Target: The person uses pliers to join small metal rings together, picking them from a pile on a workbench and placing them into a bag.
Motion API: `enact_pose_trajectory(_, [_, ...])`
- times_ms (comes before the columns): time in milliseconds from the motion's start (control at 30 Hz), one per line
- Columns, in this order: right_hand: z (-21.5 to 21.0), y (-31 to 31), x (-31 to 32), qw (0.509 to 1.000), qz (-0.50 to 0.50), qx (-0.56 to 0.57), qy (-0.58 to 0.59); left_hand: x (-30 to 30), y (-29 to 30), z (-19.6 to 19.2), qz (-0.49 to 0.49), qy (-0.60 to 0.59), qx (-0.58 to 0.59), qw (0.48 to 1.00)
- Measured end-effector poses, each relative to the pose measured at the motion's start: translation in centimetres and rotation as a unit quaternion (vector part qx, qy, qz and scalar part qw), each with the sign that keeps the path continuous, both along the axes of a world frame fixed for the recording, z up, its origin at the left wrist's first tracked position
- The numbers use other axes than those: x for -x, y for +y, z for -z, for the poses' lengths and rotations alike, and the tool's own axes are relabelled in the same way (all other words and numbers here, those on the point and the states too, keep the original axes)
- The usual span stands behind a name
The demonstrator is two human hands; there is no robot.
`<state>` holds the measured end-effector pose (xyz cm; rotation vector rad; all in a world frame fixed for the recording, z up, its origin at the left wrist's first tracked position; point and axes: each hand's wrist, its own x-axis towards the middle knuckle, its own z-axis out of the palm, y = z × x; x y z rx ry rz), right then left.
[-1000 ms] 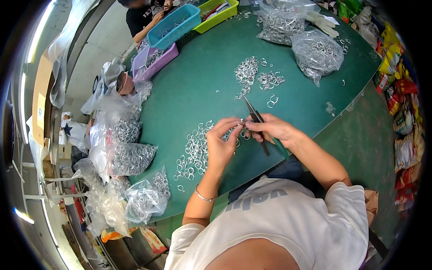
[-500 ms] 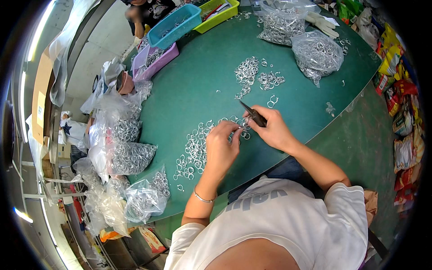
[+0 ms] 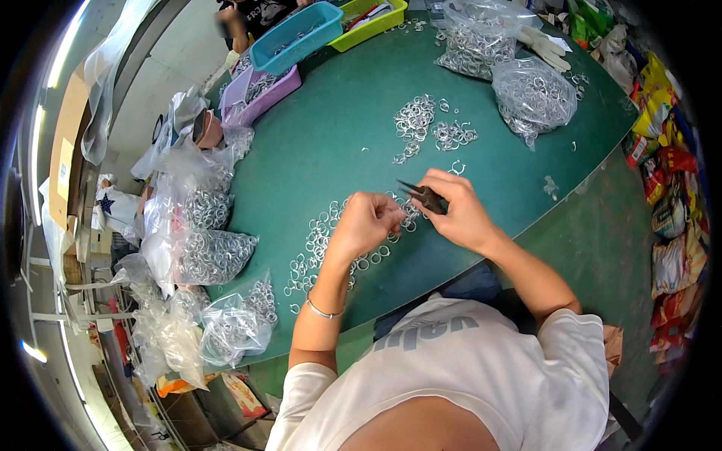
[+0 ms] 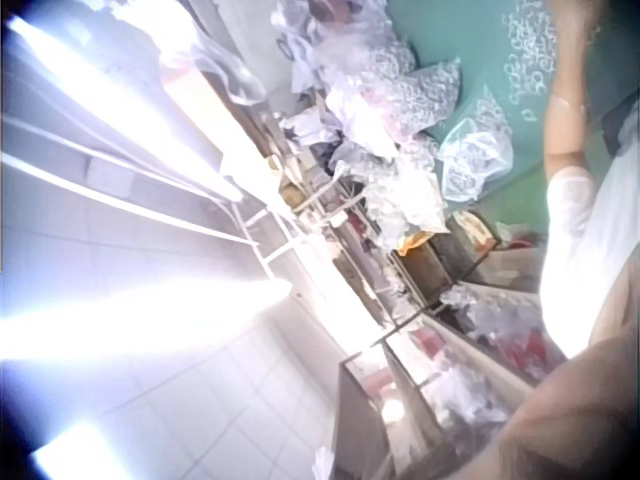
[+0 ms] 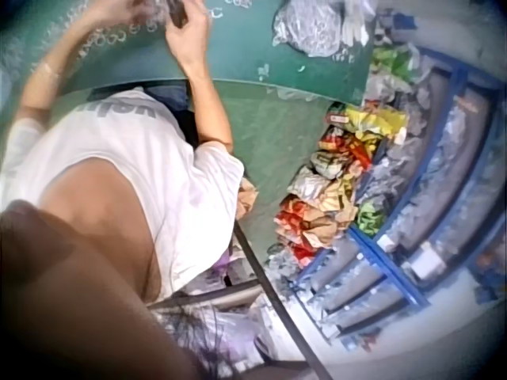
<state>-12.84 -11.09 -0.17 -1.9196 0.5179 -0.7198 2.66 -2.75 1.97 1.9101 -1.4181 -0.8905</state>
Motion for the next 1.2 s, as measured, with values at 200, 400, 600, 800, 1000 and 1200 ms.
enact_pose_trajectory(200, [0.7,-0.1,-0.6,0.992,0.037,0.107,-0.048,-0.6,-0.6,1.7,-0.040,0.188,-0.011,0.981])
enact_pose_trajectory(400, [2.4,-0.4,-1.0,0.969,0.007,-0.222,-0.113,-0.1,-0.6,1.8,-0.107,0.216,0.053,0.969])
enact_pose_trajectory(600, [1.4,-0.9,-0.9,0.915,-0.042,-0.393,-0.075,-0.1,-0.2,1.7,-0.100,0.150,0.092,0.979])
enact_pose_trajectory(800, [1.6,-1.8,-0.7,0.913,-0.089,-0.398,-0.015,0.3,0.0,1.8,-0.081,-0.009,0.211,0.974])
enact_pose_trajectory(1000, [1.9,-2.3,-0.7,0.889,-0.081,-0.450,-0.015,0.7,0.4,1.1,-0.064,-0.131,0.247,0.958])
enact_pose_trajectory(1200, [1.4,-1.3,-1.1,0.952,0.006,-0.305,-0.023,1.3,0.6,0.5,-0.014,-0.270,0.216,0.938])
